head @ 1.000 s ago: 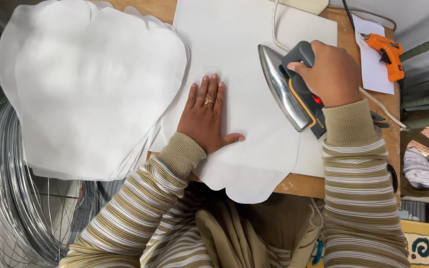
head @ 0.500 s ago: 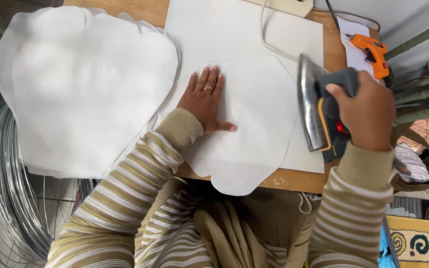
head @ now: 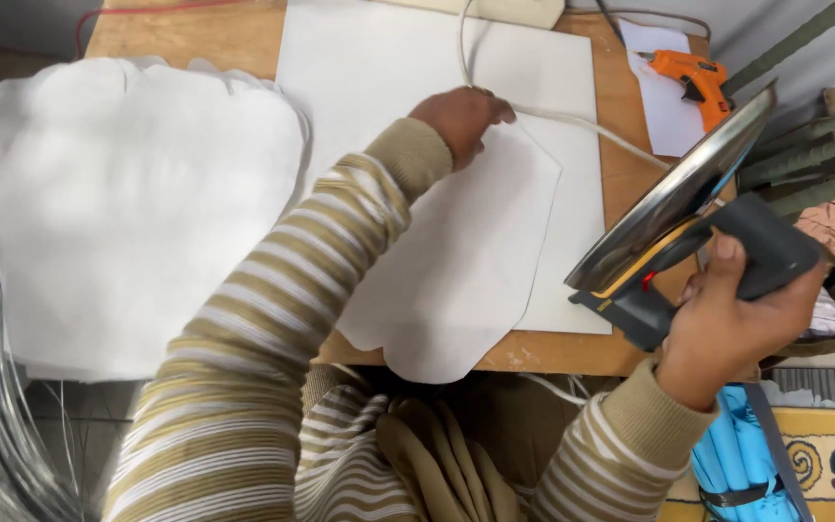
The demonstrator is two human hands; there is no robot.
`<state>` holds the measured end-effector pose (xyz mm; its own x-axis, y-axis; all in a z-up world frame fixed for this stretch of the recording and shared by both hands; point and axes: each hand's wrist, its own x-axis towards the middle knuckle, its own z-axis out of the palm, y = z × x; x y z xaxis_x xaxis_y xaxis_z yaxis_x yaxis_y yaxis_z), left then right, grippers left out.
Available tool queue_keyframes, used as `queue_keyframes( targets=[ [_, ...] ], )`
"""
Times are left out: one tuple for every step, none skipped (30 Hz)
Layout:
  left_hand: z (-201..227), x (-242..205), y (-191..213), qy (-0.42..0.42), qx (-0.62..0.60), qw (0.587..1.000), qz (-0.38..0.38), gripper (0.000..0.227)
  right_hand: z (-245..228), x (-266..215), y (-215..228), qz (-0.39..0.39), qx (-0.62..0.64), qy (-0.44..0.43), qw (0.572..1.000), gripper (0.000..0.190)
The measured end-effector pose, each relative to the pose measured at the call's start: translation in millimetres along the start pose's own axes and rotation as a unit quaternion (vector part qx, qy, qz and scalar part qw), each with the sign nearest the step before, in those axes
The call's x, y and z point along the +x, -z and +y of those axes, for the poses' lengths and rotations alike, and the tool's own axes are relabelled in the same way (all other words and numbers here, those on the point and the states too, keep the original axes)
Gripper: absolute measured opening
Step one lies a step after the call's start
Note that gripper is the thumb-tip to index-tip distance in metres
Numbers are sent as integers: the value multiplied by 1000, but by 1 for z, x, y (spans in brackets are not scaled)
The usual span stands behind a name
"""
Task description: Ironing individual white fabric pieces on a workbench to flatten them.
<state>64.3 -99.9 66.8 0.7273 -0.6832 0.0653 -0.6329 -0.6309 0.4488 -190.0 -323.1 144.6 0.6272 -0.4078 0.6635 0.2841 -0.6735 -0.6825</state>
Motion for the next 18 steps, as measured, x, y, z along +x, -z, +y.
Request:
queue_keyframes(
  targets=[
    [7,9,0,-24,33,998,-45,64,0,-4,0,11,13,3,1000,15],
    [7,23,-9,-29,34,998,-45,64,-1,-7,1,16,10,3,1000,15],
    [7,37,-19,-47,82,992,-78,69,-3,-11,1,35,38,-35,998,15],
    [8,50,-29,-62,130,983,-110,75,-5,-15,0,52,66,-74,994,16],
    [11,61,-28,-67,130,983,-111,75,-2,-17,2,55,63,-74,994,16],
    [15,71,-27,-42,160,975,-151,90,2,-20,3,58,69,-68,994,20],
    [18,81,-26,-17,191,963,-190,108,5,-22,5,61,75,-62,993,25],
    [25,79,-16,-20,190,963,-192,108,10,-25,7,63,73,-64,993,25],
    [33,76,-5,-15,217,952,-215,93,16,-27,9,73,82,-61,992,25],
    [39,74,7,-9,244,940,-238,79,21,-28,11,83,92,-58,991,27],
    [35,82,2,-11,245,940,-238,79,20,-30,12,84,91,-59,991,27],
    [31,88,-4,-28,279,932,-228,88,19,-32,12,85,91,-63,990,25],
    [26,94,-9,-45,313,923,-218,99,18,-34,13,86,91,-67,990,24],
    [26,96,-12,-46,313,923,-218,99,19,-34,13,87,91,-67,990,24],
    [26,98,-14,-49,321,917,-233,98,20,-33,14,83,93,-62,990,23],
    [25,100,-16,-51,328,910,-247,98,20,-33,14,79,97,-57,991,23],
    [32,93,-5,-51,328,910,-247,98,22,-32,14,79,98,-57,990,23],
    [38,86,5,-24,300,916,-264,90,23,-32,14,75,107,-48,990,24]
  ],
)
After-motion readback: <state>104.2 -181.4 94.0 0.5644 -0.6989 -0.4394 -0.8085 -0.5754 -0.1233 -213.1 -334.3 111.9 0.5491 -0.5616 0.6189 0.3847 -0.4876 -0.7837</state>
